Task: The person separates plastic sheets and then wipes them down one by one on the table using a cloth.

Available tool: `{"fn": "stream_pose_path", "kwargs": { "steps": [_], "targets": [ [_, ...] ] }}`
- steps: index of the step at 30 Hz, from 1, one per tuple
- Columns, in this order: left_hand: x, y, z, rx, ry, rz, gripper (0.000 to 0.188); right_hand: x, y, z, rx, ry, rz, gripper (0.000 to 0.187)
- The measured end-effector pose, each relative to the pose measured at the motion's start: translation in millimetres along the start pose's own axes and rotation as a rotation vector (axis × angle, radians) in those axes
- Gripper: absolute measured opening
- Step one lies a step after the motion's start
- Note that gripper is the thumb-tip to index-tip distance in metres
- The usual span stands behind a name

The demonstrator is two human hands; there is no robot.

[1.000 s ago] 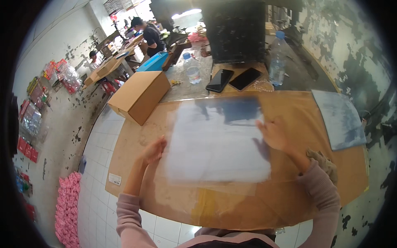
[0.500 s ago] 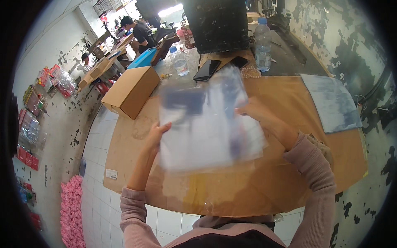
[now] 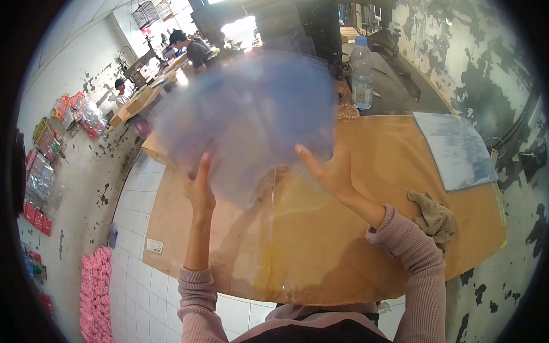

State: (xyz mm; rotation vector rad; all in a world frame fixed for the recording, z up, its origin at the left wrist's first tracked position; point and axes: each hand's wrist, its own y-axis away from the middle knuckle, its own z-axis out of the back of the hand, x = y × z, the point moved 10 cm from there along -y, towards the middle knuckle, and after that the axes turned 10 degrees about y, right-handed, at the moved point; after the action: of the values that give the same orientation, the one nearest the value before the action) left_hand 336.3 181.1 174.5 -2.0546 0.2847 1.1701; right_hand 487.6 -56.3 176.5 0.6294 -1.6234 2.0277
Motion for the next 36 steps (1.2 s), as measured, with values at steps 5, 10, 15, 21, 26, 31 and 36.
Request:
{"fn": "stream_pose_path", "kwargs": {
  "steps": [5, 10, 15, 21, 26, 31, 36],
  "targets": [
    [-20, -24, 15, -0.138, 0.012, -0.120, 0.045, -20, -16, -19, 0.097, -0.171, -0.240, 0.049],
    [-35, 1, 6, 0.091, 0.183, -0.013, 0.047, 24, -19, 8, 0.092, -0.085, -0.067, 0.043],
    [-21, -24, 2, 0.128, 0.051, -0.091, 0.049, -15, -12, 22, 0.052, 0.072, -0.073, 0.047],
    [-12, -50, 38, 0.120, 0.136, -0.025, 0.056, -5, -40, 24, 0.050, -0.181, -0.086, 0.048],
    [5, -71, 46, 0.153, 0.262, 0.147, 0.056, -36, -67, 26, 0.177, -0.302, -0.189, 0.051],
    [20, -98, 59, 0.317, -0.093, -0.010, 0.049, -38, -81, 12, 0.235, -0.445, -0.197, 0.059],
    [5, -84, 16, 0.245, 0.067, 0.119, 0.048, -57, -77, 11, 0.381, -0.170, -0.327, 0.058]
  ]
}}
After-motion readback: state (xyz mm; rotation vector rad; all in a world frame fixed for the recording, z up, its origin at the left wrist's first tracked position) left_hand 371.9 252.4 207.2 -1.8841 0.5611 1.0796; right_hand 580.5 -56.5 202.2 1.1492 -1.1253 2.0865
